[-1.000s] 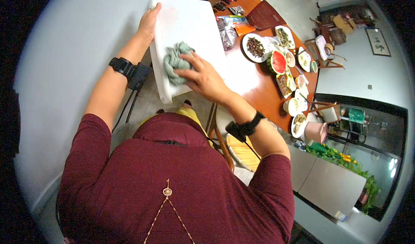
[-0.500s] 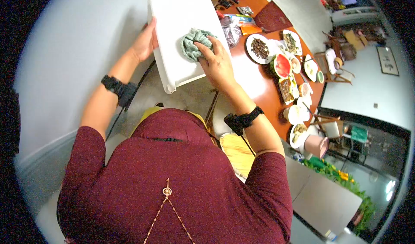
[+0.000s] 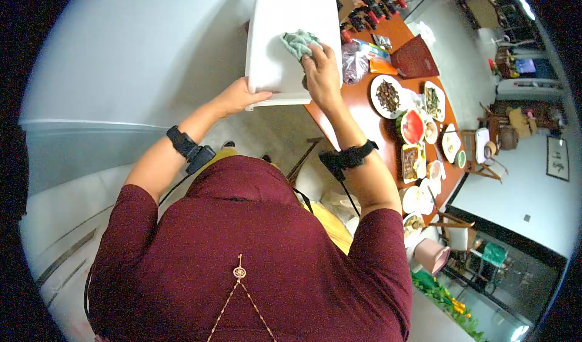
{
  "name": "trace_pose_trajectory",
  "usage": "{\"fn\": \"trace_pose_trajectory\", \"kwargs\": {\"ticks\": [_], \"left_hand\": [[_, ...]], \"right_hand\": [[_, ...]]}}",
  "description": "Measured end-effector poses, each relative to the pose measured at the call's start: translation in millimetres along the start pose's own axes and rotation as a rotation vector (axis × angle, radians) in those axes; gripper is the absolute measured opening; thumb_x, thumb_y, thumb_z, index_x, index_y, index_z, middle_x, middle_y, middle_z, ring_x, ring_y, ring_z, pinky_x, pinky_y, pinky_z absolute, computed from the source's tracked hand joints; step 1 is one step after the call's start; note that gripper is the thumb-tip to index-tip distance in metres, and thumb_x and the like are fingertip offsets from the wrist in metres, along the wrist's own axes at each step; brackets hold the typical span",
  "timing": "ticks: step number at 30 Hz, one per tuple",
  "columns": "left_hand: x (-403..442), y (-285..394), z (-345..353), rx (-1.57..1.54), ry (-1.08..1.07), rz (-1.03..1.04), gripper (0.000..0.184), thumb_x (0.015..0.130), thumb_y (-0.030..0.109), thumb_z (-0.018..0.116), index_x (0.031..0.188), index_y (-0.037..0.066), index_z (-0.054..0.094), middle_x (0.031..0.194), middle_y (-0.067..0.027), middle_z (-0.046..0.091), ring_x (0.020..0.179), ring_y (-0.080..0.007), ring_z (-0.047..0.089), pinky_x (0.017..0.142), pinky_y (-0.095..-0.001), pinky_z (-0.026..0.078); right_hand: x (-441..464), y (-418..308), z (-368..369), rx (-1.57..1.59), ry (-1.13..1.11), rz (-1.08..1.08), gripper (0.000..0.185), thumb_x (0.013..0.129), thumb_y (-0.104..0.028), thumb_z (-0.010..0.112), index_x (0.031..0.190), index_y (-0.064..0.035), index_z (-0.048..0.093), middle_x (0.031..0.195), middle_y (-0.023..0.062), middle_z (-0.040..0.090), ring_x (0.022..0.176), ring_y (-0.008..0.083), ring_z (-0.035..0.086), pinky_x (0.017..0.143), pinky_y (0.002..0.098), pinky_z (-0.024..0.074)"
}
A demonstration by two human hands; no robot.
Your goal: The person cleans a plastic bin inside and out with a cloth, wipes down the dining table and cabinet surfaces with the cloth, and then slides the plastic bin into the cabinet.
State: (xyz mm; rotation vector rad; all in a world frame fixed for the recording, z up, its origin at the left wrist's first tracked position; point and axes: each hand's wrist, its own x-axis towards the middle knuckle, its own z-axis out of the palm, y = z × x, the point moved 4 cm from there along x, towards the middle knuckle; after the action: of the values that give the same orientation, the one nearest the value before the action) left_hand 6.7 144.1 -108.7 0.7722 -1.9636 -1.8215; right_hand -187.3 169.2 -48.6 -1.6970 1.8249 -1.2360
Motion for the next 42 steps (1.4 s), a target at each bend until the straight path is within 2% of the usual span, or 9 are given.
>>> {"fn": "trace_pose_trajectory", "kwargs": {"ticks": [3, 7, 11, 14, 21, 31, 34, 36, 42], "left_hand": [[6, -4, -1, 0.019, 0.017, -0.016, 0.038, 0.087, 0.018, 0.067, 0.121, 0.002, 0.058, 0.116, -0.0123, 0.062, 0.109, -0.0188, 0.055, 0.095, -0.0343, 0.043], [8, -24, -6, 0.231, 0.183, 0.231, 0.04, 0.086, 0.014, 0.063, 0.124, 0.003, 0.054, 0.122, -0.0159, 0.056, 0.115, -0.0213, 0.051, 0.1, -0.0352, 0.039], [4, -36, -7, 0.069, -0.005, 0.019, 0.034, 0.08, 0.013, 0.063, 0.111, 0.0, 0.061, 0.099, -0.0151, 0.066, 0.09, -0.023, 0.06, 0.085, -0.0354, 0.047], [1, -26, -15, 0.189, 0.067, 0.061, 0.029, 0.077, 0.021, 0.062, 0.092, -0.005, 0.064, 0.077, -0.0243, 0.065, 0.071, -0.0338, 0.063, 0.071, -0.0399, 0.049], [8, -28, -18, 0.167, 0.012, 0.03, 0.03, 0.077, 0.022, 0.063, 0.092, -0.004, 0.064, 0.077, -0.0235, 0.065, 0.072, -0.0339, 0.064, 0.071, -0.0408, 0.049], [11, -38, -11, 0.493, -0.143, -0.115, 0.046, 0.081, 0.04, 0.064, 0.106, 0.001, 0.063, 0.098, -0.0229, 0.066, 0.091, -0.0344, 0.063, 0.083, -0.0399, 0.049], [0, -15, -12, 0.438, 0.122, 0.243, 0.035, 0.077, 0.027, 0.063, 0.092, -0.004, 0.066, 0.088, -0.0229, 0.067, 0.089, -0.0328, 0.065, 0.081, -0.0382, 0.049], [5, -19, -16, 0.166, -0.057, 0.058, 0.036, 0.08, 0.026, 0.065, 0.108, 0.003, 0.063, 0.095, -0.02, 0.067, 0.088, -0.0285, 0.064, 0.082, -0.0371, 0.048], [7, -28, -12, 0.235, -0.111, -0.011, 0.031, 0.08, 0.022, 0.065, 0.102, 0.001, 0.065, 0.084, -0.0178, 0.068, 0.078, -0.0269, 0.064, 0.075, -0.0366, 0.049]], "right_hand": [[-2, -35, 10, 0.117, -0.24, -0.157, 0.033, 0.087, -0.011, 0.058, 0.12, -0.0081, 0.06, 0.13, 0.02, 0.047, 0.123, 0.0364, 0.045, 0.103, 0.0411, 0.0388], [0, -75, 41, -0.306, -0.465, -0.586, 0.038, 0.074, -0.006, 0.066, 0.11, -0.0168, 0.066, 0.135, 0.0109, 0.047, 0.128, 0.0382, 0.04, 0.107, 0.0452, 0.037], [59, -53, 65, -0.383, -0.403, -0.674, 0.034, 0.075, -0.006, 0.065, 0.107, -0.0166, 0.065, 0.132, 0.0101, 0.051, 0.125, 0.0398, 0.043, 0.105, 0.0436, 0.0396], [106, -46, 78, -0.485, -0.318, -0.667, 0.034, 0.08, -0.005, 0.061, 0.112, -0.0167, 0.063, 0.134, 0.0109, 0.049, 0.125, 0.0368, 0.045, 0.105, 0.042, 0.0393], [150, -26, 86, -0.382, -0.259, -0.502, 0.035, 0.085, -0.005, 0.058, 0.118, -0.0159, 0.06, 0.135, 0.0146, 0.047, 0.122, 0.0357, 0.047, 0.101, 0.0402, 0.042], [18, -80, 52, -0.304, -0.515, -0.506, 0.034, 0.07, 0.0, 0.063, 0.102, -0.0128, 0.064, 0.137, 0.0136, 0.045, 0.127, 0.0417, 0.042, 0.107, 0.0475, 0.0368], [17, -81, 49, -0.396, -0.51, -0.516, 0.034, 0.073, -0.003, 0.064, 0.105, -0.0146, 0.063, 0.137, 0.0126, 0.045, 0.127, 0.0409, 0.041, 0.106, 0.0474, 0.0374], [29, -75, 53, -0.425, -0.477, -0.525, 0.033, 0.074, -0.004, 0.063, 0.105, -0.0145, 0.063, 0.136, 0.0126, 0.045, 0.127, 0.0394, 0.042, 0.105, 0.0464, 0.0387], [108, -46, 69, -0.351, -0.345, -0.469, 0.035, 0.081, -0.001, 0.058, 0.114, -0.0121, 0.06, 0.136, 0.0162, 0.045, 0.122, 0.0381, 0.047, 0.101, 0.0426, 0.0408]]}}
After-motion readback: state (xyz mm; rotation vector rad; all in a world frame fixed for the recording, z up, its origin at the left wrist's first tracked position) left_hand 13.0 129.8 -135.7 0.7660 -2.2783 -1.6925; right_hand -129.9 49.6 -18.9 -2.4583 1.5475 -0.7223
